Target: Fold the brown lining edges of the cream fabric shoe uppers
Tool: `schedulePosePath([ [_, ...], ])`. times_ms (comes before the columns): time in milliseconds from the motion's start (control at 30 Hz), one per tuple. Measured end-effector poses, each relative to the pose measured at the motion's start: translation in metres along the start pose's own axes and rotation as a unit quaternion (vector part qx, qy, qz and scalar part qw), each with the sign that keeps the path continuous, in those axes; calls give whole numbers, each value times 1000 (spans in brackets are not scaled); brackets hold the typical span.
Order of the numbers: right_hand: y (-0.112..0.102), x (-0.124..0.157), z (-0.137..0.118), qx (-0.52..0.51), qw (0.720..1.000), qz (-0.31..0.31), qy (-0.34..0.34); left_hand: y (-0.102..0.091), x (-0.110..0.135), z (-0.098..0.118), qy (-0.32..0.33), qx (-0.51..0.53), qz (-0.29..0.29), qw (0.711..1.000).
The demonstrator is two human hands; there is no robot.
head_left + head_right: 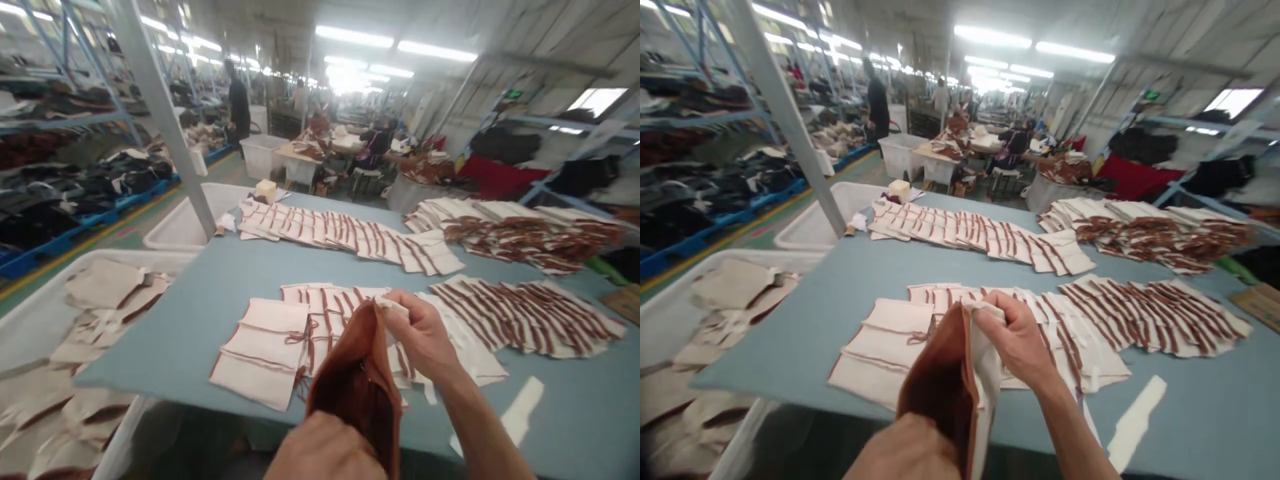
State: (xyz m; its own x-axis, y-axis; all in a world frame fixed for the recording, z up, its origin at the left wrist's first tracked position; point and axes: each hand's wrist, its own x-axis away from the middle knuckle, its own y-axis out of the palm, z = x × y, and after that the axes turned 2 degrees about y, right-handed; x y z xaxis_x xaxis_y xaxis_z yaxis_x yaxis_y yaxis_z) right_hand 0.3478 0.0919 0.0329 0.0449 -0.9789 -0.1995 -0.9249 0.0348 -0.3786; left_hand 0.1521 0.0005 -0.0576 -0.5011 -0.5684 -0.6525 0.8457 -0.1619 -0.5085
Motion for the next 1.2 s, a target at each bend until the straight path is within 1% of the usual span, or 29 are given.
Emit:
schedulePosePath([
  [33,-6,4,-9,30,999,12,-29,-18,-2,-5,-55,38,0,998],
  [67,-9,9,-17,63,996,20,-58,-35,-6,-6,-117,79,-12,990],
  [100,-7,16,-23,95,991,25,-87,-51,-10,-5,-186,111,-28,976],
  [167,1,31,-30,144,979,34,-138,-75,-23,4,-299,130,-37,945],
  [200,6,38,-31,160,973,37,-160,-83,-29,9,-332,113,-36,936],
  [233,11,44,-32,171,968,39,-182,-88,-35,13,-346,94,-36,933],
  [300,21,53,-33,187,957,33,-221,-93,-45,20,-346,70,-31,935],
  [333,25,57,-32,192,952,28,-236,-94,-48,23,-341,75,-26,937],
  [400,32,63,-31,200,945,17,-260,-97,-53,27,-343,121,-20,931],
  [500,44,72,-26,221,934,12,-280,-99,-56,31,-373,204,-35,904],
  [567,52,78,-20,230,932,12,-279,-99,-54,31,-402,240,-38,883],
  [667,63,88,-11,216,946,2,-243,-97,-43,29,-433,258,-45,863],
  [733,68,95,-8,189,963,-23,-194,-95,-34,30,-443,236,-54,863],
  [800,70,101,-8,134,982,-67,-114,-95,-25,32,-449,204,-54,868],
  [867,69,104,-12,45,990,-131,-6,-95,-17,35,-451,177,-55,873],
  [900,68,103,-14,-4,985,-167,49,-95,-13,37,-451,165,-59,875],
  [933,67,102,-17,-49,973,-203,95,-95,-11,39,-449,150,-67,878],
  [1000,66,97,-21,-111,945,-263,162,-96,-7,41,-444,119,-88,884],
  [1100,68,87,-21,-157,908,-326,210,-98,-7,43,-446,105,-113,882],
  [1200,73,80,-17,-197,884,-361,223,-102,-10,44,-452,118,-113,877],
])
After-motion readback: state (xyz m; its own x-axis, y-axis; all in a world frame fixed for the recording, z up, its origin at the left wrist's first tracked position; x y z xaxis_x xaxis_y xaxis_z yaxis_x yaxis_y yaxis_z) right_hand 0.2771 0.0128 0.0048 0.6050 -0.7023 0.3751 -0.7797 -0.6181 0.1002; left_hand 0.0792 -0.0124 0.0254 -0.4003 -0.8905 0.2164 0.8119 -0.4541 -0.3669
